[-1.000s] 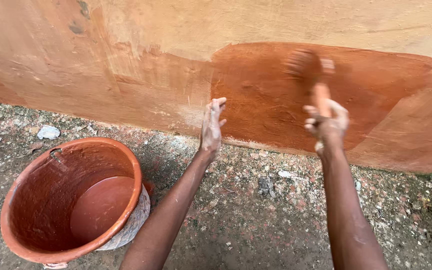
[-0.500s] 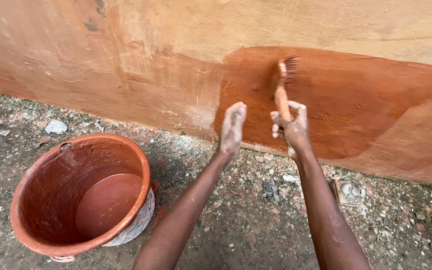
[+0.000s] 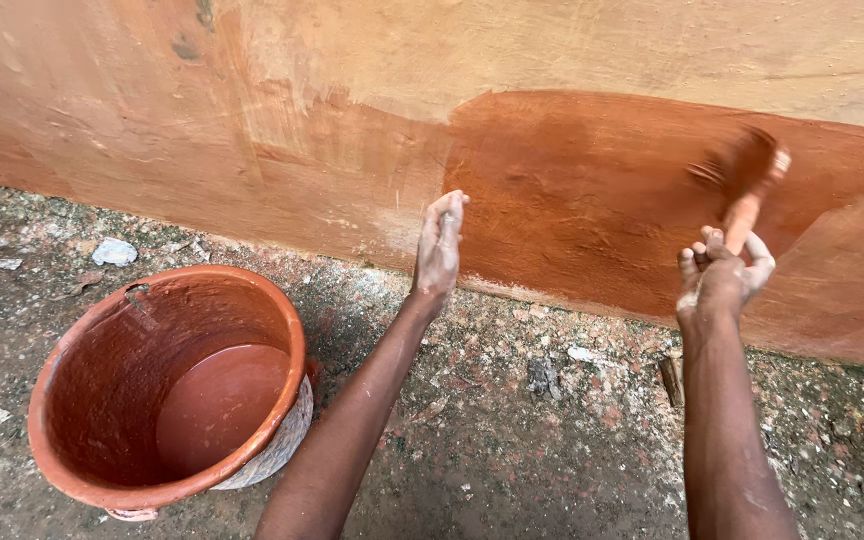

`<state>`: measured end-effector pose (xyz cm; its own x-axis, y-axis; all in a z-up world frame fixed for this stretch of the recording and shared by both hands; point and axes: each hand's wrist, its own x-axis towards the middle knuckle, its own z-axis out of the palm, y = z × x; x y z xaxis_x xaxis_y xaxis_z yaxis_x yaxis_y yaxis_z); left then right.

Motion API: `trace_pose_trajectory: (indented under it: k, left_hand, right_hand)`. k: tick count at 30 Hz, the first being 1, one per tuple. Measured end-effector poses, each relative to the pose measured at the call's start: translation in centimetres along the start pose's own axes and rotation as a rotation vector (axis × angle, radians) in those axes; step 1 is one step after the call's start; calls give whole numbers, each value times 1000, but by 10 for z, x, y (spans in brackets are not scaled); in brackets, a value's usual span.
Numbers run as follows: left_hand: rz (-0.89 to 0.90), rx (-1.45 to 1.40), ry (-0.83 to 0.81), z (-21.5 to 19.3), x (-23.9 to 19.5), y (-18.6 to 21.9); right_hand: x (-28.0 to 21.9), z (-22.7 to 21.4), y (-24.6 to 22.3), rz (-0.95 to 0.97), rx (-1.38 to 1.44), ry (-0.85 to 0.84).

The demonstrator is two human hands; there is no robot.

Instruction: The person repeatedly dips a paintbrush into a bucket of reddish-brown paint and applies it to a wall in horizontal strokes. The person works along the lower section of the wall, extending the painted area progressively.

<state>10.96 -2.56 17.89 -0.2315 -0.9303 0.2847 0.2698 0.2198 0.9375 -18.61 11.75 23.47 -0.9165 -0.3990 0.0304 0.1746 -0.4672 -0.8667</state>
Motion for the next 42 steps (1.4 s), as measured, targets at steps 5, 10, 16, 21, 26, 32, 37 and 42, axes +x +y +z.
trace_pose_trajectory:
  k: [5, 10, 16, 21, 26, 32, 37, 42]
  left_hand:
    - [16, 7, 66, 4, 5, -11]
    - [-2, 25, -98, 43, -2, -28]
    - [-257, -62, -228, 61, -4, -33]
    - [-217, 75, -258, 40, -5, -37]
    - [-116, 223, -293, 13, 4, -22]
    - [-6, 260, -205, 23, 12, -7]
    - [-164, 80, -23, 36, 24, -19]
    - [-156, 16, 233, 16, 34, -16]
  right_hand:
    - [-20, 40, 27, 15, -22, -24]
    - [-71, 79, 56, 117, -323, -508]
    - [-115, 91, 79, -3, -683, -665]
    - [-126, 87, 83, -174, -871, -1002]
    - [-124, 88, 50, -89, -1034, -1274]
    - [-120, 88, 24, -53, -1081, -1262]
    - [-105, 69, 27, 15, -1107, -1276]
    - [-87, 61, 32, 19, -1055, -1239]
